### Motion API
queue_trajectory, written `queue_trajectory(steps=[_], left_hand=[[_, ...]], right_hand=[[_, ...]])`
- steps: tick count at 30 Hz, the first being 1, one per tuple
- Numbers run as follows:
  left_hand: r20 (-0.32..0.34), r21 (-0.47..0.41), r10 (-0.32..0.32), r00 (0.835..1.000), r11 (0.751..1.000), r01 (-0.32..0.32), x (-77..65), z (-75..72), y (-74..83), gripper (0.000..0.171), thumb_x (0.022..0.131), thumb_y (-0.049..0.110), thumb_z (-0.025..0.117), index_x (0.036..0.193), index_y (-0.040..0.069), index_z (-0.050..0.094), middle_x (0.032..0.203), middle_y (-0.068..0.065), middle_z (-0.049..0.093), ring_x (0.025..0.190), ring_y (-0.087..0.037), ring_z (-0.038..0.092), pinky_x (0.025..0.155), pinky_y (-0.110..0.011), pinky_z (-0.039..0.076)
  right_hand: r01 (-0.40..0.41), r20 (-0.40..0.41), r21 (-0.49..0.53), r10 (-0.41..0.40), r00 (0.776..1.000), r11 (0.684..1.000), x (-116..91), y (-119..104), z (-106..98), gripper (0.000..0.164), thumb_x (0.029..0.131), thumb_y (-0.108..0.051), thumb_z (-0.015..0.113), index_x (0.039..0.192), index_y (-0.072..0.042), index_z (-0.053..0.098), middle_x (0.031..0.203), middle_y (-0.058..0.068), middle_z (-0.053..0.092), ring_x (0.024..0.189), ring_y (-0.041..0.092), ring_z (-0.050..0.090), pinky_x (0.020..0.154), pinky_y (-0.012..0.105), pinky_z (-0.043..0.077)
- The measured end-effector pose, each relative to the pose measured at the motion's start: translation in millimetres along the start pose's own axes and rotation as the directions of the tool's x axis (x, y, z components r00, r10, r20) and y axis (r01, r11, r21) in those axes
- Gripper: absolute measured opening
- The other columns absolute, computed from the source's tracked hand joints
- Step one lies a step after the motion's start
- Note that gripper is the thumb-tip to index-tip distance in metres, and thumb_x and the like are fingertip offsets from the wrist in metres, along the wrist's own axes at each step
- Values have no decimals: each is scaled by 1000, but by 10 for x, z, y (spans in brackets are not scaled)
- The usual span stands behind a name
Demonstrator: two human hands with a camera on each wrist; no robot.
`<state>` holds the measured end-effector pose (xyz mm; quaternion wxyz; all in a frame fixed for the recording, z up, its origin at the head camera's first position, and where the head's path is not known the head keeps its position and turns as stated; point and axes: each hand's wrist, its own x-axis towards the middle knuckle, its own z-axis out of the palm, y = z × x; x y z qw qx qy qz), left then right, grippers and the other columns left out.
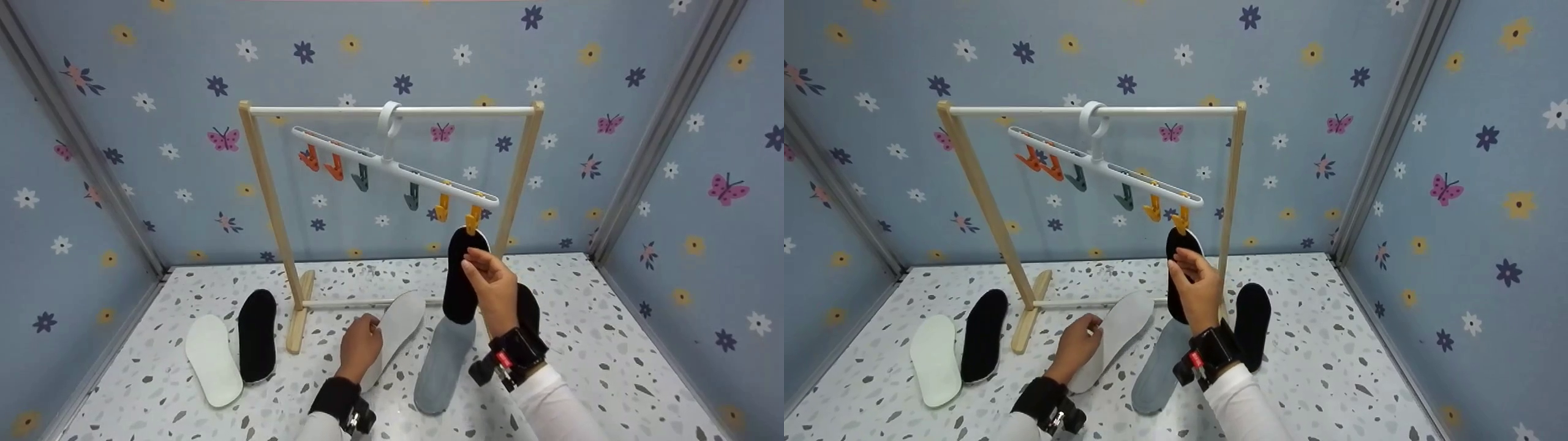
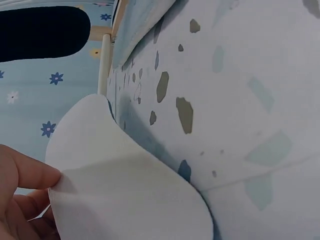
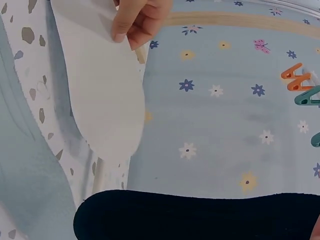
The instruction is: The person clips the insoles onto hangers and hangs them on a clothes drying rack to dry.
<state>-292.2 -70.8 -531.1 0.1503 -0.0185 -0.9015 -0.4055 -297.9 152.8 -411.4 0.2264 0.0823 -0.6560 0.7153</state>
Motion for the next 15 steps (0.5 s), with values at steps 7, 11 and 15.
queue_trajectory(steps=[7,11,15], left_hand=[[-53,-40,14,999,999,-16,11,-51,24,7,85,1,60,91,2,63,79,-6,58,73,-21,54,64,-37,43],[-59,-71,-6,998,997,2,11,-43,17,7,85,1,60,92,3,62,82,-7,59,77,-21,56,67,-36,45],[-61,-116,-15,998,993,8,16,-36,6,7,86,1,59,93,2,62,85,-8,60,79,-22,56,69,-37,45]], right_hand=[[54,57,-60,-50,997,997,29,-31,109,32,85,-5,68,115,6,62,110,19,64,98,20,62,85,22,49],[67,83,-70,-61,995,995,59,-63,176,37,86,-7,67,120,6,59,117,21,61,108,30,59,91,25,47],[57,100,-77,-49,994,995,80,-125,241,44,87,-8,67,127,6,54,126,21,57,117,32,54,99,33,42]])
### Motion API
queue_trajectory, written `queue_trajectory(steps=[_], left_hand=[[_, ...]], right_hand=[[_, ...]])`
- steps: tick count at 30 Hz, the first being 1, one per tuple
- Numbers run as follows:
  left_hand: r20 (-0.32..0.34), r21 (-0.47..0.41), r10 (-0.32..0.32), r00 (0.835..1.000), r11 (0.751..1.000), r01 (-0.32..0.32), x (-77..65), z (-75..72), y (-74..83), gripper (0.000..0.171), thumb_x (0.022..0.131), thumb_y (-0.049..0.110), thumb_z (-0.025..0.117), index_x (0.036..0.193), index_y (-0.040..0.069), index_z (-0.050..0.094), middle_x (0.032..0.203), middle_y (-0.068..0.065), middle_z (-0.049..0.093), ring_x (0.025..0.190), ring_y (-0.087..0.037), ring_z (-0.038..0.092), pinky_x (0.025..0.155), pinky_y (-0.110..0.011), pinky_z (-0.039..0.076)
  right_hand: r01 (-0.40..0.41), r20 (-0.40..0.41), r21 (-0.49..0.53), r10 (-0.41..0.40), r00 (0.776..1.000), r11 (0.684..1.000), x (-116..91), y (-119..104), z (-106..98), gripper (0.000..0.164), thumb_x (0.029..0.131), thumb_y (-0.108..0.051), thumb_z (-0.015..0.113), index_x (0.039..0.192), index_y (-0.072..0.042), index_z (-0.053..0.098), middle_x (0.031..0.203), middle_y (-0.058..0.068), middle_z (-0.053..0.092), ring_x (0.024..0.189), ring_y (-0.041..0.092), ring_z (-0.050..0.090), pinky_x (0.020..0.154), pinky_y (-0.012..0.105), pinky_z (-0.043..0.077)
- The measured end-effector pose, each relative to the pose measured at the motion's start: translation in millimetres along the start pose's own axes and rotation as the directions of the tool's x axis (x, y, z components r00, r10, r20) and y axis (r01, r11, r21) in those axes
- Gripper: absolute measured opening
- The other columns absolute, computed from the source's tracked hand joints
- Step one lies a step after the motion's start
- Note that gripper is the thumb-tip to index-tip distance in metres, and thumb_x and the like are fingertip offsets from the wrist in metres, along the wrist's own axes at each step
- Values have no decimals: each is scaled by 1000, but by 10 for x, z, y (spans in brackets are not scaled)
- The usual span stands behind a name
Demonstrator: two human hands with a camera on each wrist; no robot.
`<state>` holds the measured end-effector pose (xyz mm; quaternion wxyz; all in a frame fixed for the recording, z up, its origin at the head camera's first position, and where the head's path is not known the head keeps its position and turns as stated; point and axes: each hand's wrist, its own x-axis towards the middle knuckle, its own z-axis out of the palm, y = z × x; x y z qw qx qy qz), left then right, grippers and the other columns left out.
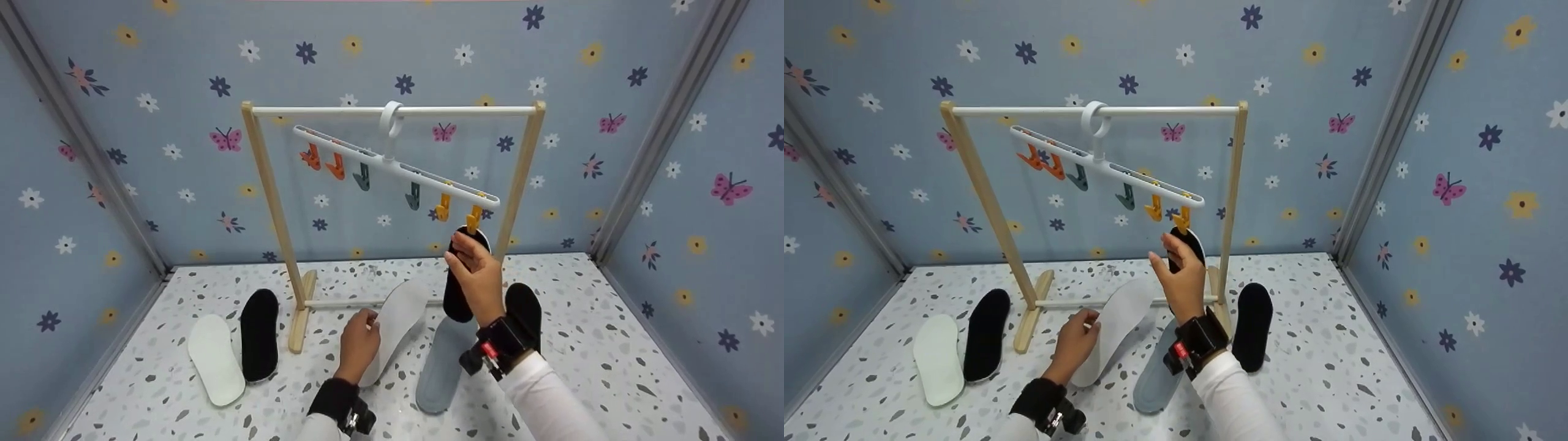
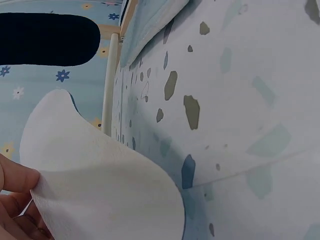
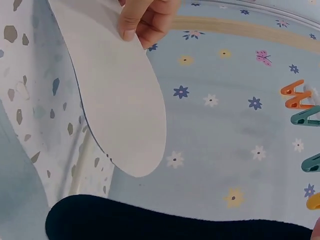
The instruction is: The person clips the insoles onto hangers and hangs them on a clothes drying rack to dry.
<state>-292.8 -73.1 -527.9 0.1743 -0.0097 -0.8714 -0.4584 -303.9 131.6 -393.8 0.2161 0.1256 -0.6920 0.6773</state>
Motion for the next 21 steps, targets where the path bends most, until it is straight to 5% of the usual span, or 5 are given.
queue_trajectory(steps=[11,21], left_hand=[[17,-136,-44,999,990,46,-7,-30,23,12,90,4,56,102,2,60,92,-8,59,78,-17,56,69,-33,46],[26,-179,-67,997,981,70,-20,-31,64,11,90,4,57,101,2,61,91,-9,60,78,-18,55,70,-33,45]], right_hand=[[30,-32,-133,-35,999,991,-86,-421,197,49,88,-5,65,132,8,47,132,24,51,123,32,48,104,40,36],[51,-70,-126,-60,996,991,59,-190,272,50,88,-5,63,132,10,45,134,25,49,126,34,45,107,41,33]])
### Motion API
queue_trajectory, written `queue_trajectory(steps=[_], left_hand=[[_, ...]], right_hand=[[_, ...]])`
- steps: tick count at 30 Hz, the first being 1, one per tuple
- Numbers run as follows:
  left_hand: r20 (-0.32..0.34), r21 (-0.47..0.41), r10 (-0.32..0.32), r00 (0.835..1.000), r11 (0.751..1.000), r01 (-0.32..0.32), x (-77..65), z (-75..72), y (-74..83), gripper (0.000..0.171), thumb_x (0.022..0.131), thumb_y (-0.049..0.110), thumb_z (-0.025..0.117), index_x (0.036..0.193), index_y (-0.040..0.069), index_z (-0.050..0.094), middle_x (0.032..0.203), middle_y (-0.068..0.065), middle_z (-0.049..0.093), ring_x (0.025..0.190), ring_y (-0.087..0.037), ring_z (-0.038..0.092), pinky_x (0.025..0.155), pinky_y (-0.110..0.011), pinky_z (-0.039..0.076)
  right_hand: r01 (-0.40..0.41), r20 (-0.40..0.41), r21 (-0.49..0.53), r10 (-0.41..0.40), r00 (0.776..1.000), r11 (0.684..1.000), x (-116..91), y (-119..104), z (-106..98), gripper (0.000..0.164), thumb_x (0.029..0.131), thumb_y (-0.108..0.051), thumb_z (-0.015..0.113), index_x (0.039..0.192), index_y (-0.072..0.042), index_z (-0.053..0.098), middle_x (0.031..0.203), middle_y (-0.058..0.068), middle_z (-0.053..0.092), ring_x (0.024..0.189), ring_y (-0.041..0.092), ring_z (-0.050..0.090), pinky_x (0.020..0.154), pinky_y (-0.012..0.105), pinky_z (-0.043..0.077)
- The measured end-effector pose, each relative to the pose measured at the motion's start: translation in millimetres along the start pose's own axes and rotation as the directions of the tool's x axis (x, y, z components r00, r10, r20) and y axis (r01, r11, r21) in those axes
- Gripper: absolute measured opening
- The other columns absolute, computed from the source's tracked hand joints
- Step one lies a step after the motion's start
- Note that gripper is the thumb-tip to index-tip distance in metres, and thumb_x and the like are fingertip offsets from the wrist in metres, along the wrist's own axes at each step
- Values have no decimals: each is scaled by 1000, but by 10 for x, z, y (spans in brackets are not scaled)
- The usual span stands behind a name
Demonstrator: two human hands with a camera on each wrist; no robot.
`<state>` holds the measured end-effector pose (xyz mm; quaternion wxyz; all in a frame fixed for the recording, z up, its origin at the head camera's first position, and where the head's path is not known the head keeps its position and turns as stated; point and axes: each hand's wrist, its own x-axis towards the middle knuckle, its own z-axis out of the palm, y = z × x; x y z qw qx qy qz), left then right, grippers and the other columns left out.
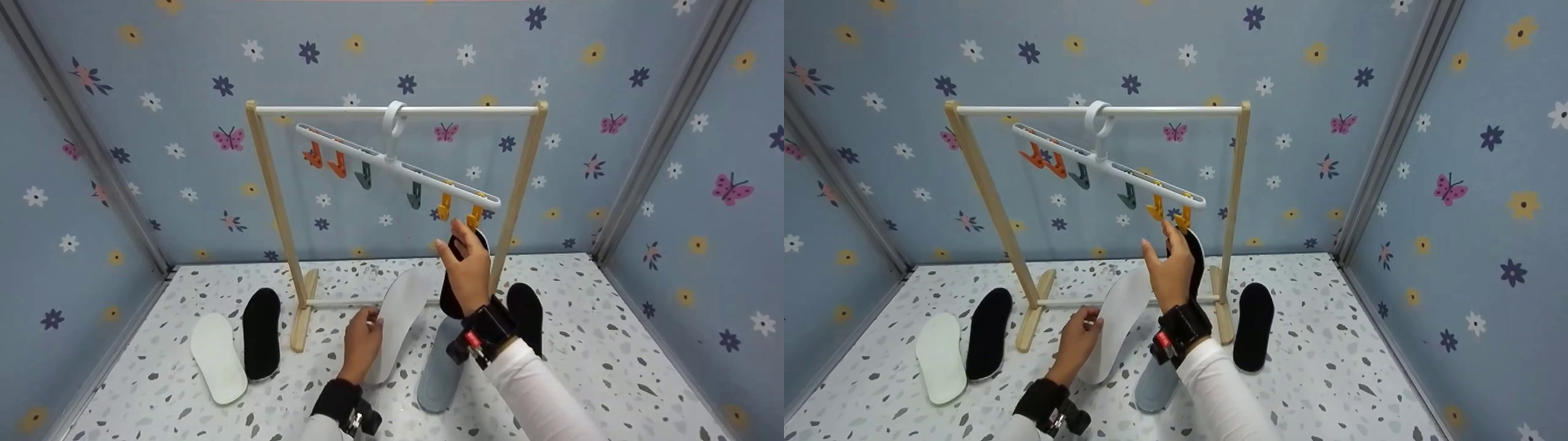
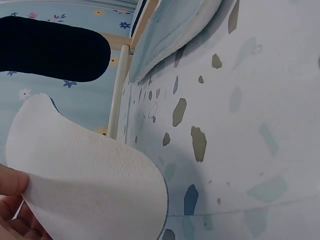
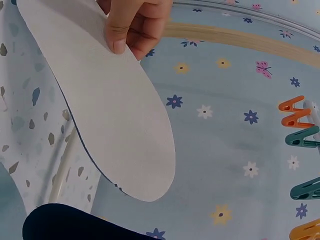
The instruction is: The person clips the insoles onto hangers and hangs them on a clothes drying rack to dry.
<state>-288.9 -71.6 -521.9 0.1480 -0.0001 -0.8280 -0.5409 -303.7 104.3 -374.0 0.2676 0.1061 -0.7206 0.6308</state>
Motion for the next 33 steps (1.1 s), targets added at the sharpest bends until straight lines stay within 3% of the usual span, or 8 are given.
queue_trajectory(steps=[5,11,16,23,33], left_hand=[[-9,5,8,1000,1000,-8,-7,25,18,12,90,4,57,101,4,61,91,-8,61,77,-17,56,69,-32,46],[-21,1,70,997,998,-70,-22,49,33,11,89,2,58,100,2,61,91,-9,61,79,-18,58,71,-32,48],[4,-20,62,998,998,-62,-43,62,46,11,89,1,58,99,3,61,92,-9,61,80,-18,58,72,-32,47],[-11,-22,89,996,996,-89,-57,95,24,10,87,0,59,96,2,61,89,-8,62,76,-16,56,70,-30,47],[24,-9,20,1000,1000,-20,-71,123,27,10,90,5,58,99,5,61,89,-4,59,76,-14,52,69,-29,44]], right_hand=[[-2,-17,12,2,1000,1000,49,13,26,51,89,-6,64,134,8,45,136,23,48,129,31,44,107,38,33],[9,-21,-24,-10,1000,1000,106,-14,28,52,89,-11,65,135,5,46,137,19,49,127,26,46,106,33,34],[-5,-32,-60,3,999,998,157,-47,17,54,89,-12,65,135,5,45,137,19,48,127,26,46,105,32,35],[1,-2,-85,-1,1000,996,194,-81,17,55,91,-12,62,138,5,40,141,20,44,131,27,42,106,32,34],[-8,40,-162,14,999,987,272,-73,26,53,95,-15,55,141,5,36,144,21,39,132,28,40,107,37,33]])
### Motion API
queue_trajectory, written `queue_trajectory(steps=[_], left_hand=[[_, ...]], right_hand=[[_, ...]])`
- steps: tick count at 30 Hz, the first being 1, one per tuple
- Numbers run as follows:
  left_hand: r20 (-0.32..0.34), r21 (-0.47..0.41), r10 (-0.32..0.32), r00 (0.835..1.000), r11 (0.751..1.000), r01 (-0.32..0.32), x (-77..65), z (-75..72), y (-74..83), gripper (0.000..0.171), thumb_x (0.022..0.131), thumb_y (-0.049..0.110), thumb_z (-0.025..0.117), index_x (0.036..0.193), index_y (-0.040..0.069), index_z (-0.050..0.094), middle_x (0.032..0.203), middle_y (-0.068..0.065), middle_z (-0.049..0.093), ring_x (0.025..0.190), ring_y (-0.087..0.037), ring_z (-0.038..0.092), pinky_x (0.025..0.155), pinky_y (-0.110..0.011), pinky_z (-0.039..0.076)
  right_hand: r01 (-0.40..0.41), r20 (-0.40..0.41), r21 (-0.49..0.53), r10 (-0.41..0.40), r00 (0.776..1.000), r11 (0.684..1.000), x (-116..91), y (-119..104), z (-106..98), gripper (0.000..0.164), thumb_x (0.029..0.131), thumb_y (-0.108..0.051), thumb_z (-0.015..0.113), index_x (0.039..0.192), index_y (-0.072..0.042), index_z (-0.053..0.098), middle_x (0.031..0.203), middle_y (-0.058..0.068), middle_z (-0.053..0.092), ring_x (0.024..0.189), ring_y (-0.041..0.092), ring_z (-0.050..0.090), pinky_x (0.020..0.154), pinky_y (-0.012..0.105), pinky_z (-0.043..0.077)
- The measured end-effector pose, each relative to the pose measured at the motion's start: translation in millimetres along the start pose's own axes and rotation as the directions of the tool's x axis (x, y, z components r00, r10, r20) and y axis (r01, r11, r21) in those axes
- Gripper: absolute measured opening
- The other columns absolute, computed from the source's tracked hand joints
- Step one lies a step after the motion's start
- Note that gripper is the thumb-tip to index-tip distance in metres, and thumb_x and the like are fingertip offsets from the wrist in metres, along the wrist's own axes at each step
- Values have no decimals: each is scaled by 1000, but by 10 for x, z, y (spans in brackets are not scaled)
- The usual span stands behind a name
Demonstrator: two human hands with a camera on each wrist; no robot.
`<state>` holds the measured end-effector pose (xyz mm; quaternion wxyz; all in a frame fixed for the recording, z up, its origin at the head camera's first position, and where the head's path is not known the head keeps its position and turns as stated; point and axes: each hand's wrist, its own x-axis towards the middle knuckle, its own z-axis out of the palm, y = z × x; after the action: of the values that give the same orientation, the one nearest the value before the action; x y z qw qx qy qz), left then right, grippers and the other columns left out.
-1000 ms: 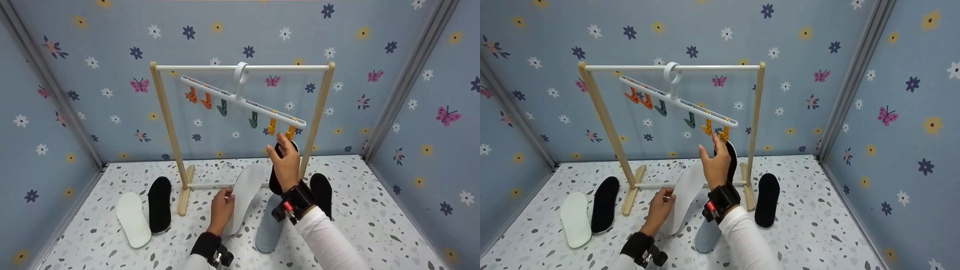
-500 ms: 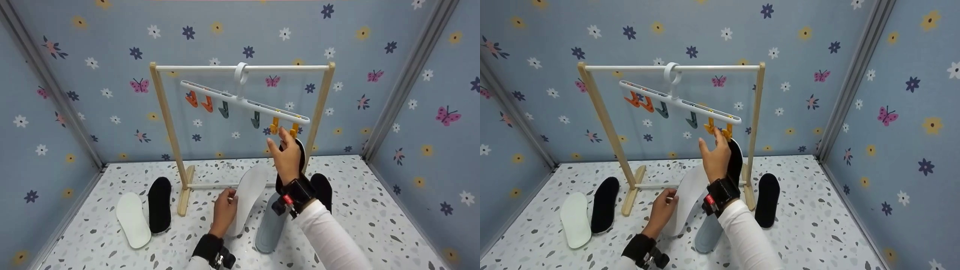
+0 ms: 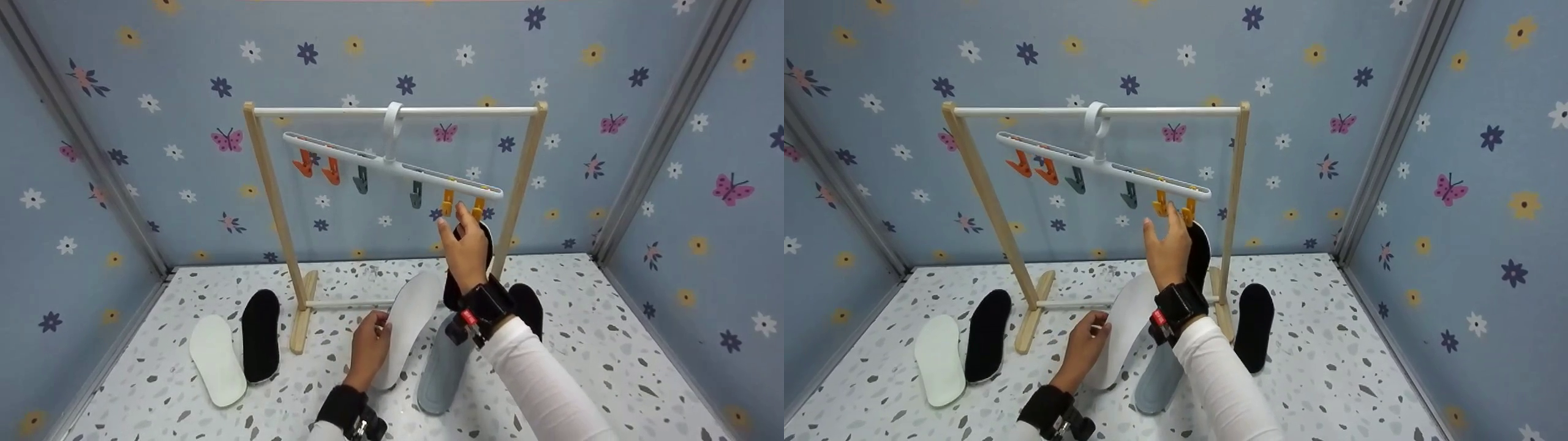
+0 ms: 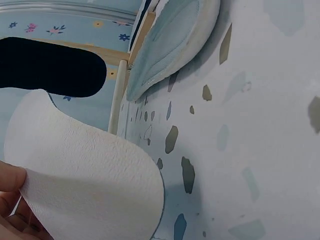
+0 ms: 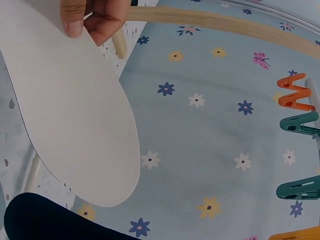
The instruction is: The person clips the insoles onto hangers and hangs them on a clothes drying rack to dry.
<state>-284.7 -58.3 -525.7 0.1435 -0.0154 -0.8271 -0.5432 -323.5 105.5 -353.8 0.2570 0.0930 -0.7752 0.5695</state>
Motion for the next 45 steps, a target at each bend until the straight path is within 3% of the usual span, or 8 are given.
queue_trajectory(steps=[14,26,32,45], left_hand=[[4,-28,42,999,999,-42,-26,18,4,12,90,3,58,101,4,61,93,-6,61,80,-15,55,72,-30,45],[22,-21,20,1000,1000,-19,-56,43,-16,11,90,4,58,100,5,60,91,-6,60,78,-14,55,72,-30,46],[28,-15,22,999,1000,-22,-69,43,-19,12,89,5,58,101,4,60,92,-5,60,78,-14,55,72,-29,46],[31,-23,32,999,999,-31,-77,17,-41,11,91,5,56,102,4,60,93,-6,60,78,-14,54,71,-28,45]], right_hand=[[-55,21,19,55,998,998,184,-11,-26,53,98,-19,50,143,3,33,148,17,35,135,25,36,109,35,30],[-94,46,51,92,995,994,344,77,-45,53,97,-21,52,142,2,35,146,16,38,134,24,38,108,32,31],[-112,47,51,109,993,992,398,68,-33,53,97,-21,52,142,1,36,144,17,40,133,25,39,107,36,32],[-80,42,61,77,996,995,392,73,-7,47,97,-17,52,138,3,42,140,19,45,130,26,42,106,35,34]])
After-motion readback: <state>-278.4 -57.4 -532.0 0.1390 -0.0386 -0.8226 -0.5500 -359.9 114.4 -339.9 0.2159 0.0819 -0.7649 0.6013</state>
